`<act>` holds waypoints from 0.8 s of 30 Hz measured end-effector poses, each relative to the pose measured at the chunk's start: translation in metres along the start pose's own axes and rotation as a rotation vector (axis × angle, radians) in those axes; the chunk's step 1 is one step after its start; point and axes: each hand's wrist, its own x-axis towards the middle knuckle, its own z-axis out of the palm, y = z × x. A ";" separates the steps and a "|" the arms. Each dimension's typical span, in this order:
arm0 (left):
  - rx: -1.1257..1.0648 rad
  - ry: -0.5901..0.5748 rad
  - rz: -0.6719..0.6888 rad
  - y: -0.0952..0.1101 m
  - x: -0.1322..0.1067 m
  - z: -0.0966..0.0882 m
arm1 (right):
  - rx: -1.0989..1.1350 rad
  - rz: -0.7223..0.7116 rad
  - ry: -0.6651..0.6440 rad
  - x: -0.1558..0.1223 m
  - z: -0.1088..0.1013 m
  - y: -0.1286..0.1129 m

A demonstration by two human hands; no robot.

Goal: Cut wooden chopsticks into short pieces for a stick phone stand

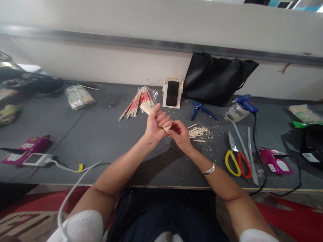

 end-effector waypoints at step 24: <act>0.753 0.004 0.336 -0.049 0.046 -0.078 | -0.171 0.055 -0.041 0.013 -0.022 0.008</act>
